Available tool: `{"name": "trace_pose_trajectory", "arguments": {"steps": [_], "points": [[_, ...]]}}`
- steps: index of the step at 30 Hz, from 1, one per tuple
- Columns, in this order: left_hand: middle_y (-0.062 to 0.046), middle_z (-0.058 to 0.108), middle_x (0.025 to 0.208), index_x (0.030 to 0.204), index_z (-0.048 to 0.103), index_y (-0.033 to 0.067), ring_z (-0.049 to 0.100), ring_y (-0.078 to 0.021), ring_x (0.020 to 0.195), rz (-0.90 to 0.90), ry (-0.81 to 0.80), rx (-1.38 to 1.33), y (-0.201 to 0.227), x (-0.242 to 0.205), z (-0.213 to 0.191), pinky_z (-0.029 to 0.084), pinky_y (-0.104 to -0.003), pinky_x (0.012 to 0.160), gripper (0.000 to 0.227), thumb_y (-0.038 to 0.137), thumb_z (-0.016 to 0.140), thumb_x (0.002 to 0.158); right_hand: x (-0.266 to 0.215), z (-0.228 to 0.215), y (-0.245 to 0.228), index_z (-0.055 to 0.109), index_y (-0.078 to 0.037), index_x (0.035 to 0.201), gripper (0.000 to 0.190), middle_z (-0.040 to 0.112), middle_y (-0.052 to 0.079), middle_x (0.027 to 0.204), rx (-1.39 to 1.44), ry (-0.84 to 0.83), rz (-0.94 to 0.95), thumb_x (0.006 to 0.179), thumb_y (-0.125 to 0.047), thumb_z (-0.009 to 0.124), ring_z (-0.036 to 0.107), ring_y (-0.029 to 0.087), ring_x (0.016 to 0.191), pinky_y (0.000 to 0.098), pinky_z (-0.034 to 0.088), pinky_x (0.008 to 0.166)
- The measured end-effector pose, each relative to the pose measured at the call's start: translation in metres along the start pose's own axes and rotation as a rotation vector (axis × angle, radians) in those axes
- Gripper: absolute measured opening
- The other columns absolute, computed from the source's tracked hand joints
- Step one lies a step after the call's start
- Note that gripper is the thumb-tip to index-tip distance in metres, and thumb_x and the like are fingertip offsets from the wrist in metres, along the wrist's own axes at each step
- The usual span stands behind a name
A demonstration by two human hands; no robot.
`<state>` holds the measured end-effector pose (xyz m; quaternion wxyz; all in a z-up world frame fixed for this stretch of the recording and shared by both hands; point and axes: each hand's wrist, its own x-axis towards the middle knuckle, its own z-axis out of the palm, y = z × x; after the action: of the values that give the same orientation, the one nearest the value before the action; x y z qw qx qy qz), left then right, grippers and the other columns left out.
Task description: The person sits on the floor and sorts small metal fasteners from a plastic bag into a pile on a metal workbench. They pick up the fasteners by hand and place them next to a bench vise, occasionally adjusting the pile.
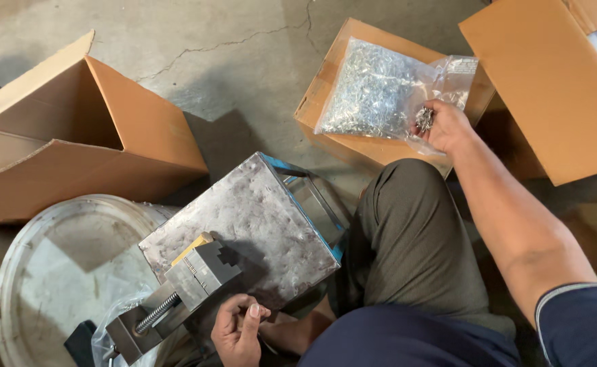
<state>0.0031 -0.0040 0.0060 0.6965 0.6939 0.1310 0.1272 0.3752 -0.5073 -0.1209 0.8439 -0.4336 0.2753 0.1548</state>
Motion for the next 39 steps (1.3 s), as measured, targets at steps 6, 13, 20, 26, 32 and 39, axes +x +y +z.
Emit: {"name": "trace_pose_trajectory", "arguments": {"steps": [6, 13, 20, 26, 32, 39], "points": [[-0.013, 0.069, 0.086, 0.112, 0.064, -0.0066, 0.071, -0.0174, 0.074, 0.008, 0.002, 0.006, -0.003, -0.001, 0.0, 0.06, -0.032, 0.072, 0.021, 0.0, 0.068, 0.092, -0.011, 0.006, 0.0, 0.056, -0.009, 0.11, 0.02, 0.065, 0.008, 0.098, 0.087, 0.159, 0.032, 0.105, -0.026, 0.048, 0.065, 0.022, 0.085, 0.0391, 0.055, 0.072], [-0.013, 0.069, 0.09, 0.112, 0.064, -0.0073, 0.07, -0.0168, 0.077, 0.053, -0.018, -0.001, 0.01, 0.001, 0.006, 0.059, -0.031, 0.075, 0.02, 0.001, 0.068, 0.095, -0.044, 0.005, -0.015, 0.057, -0.001, 0.109, 0.022, 0.064, 0.013, 0.1, 0.414, -0.03, -0.037, 0.104, -0.021, 0.049, 0.065, 0.026, 0.089, 0.0389, 0.057, 0.078], [-0.004, 0.072, 0.085, 0.105, 0.068, -0.001, 0.073, -0.0082, 0.072, -0.049, -0.024, 0.234, 0.053, 0.007, 0.014, 0.051, -0.022, 0.058, 0.018, 0.004, 0.07, 0.088, -0.124, 0.075, -0.026, 0.06, -0.001, 0.118, 0.021, 0.067, 0.014, 0.112, 0.328, -0.166, -0.052, 0.105, -0.018, 0.059, 0.064, 0.026, 0.104, 0.0404, 0.053, 0.092], [0.001, 0.062, 0.084, 0.105, 0.064, -0.0003, 0.05, -0.004, 0.069, 0.094, -0.087, 0.035, 0.053, 0.009, 0.008, 0.043, -0.022, 0.061, 0.015, 0.005, 0.072, 0.094, -0.198, 0.203, 0.037, 0.06, -0.006, 0.103, 0.017, 0.063, 0.012, 0.107, 0.06, -0.375, 0.115, 0.108, -0.022, 0.059, 0.06, 0.024, 0.1, 0.0357, 0.052, 0.09], [0.003, 0.061, 0.081, 0.103, 0.065, 0.0005, 0.05, -0.0031, 0.069, 0.104, -0.106, 0.012, 0.062, 0.003, 0.004, 0.043, -0.022, 0.061, 0.012, 0.007, 0.072, 0.096, -0.222, 0.305, 0.117, 0.064, -0.003, 0.1, 0.022, 0.066, 0.014, 0.098, -0.126, -0.562, 0.222, 0.104, -0.022, 0.054, 0.065, 0.028, 0.089, 0.0425, 0.056, 0.084], [-0.001, 0.064, 0.084, 0.104, 0.066, 0.0018, 0.055, -0.0069, 0.072, 0.174, -0.129, 0.084, 0.066, 0.002, -0.006, 0.048, -0.024, 0.066, 0.016, 0.013, 0.073, 0.095, -0.248, 0.33, 0.16, 0.067, 0.0, 0.103, 0.02, 0.068, 0.005, 0.098, -0.705, -0.558, -0.27, 0.106, -0.016, 0.057, 0.065, 0.014, 0.089, 0.0352, 0.058, 0.084]]}}
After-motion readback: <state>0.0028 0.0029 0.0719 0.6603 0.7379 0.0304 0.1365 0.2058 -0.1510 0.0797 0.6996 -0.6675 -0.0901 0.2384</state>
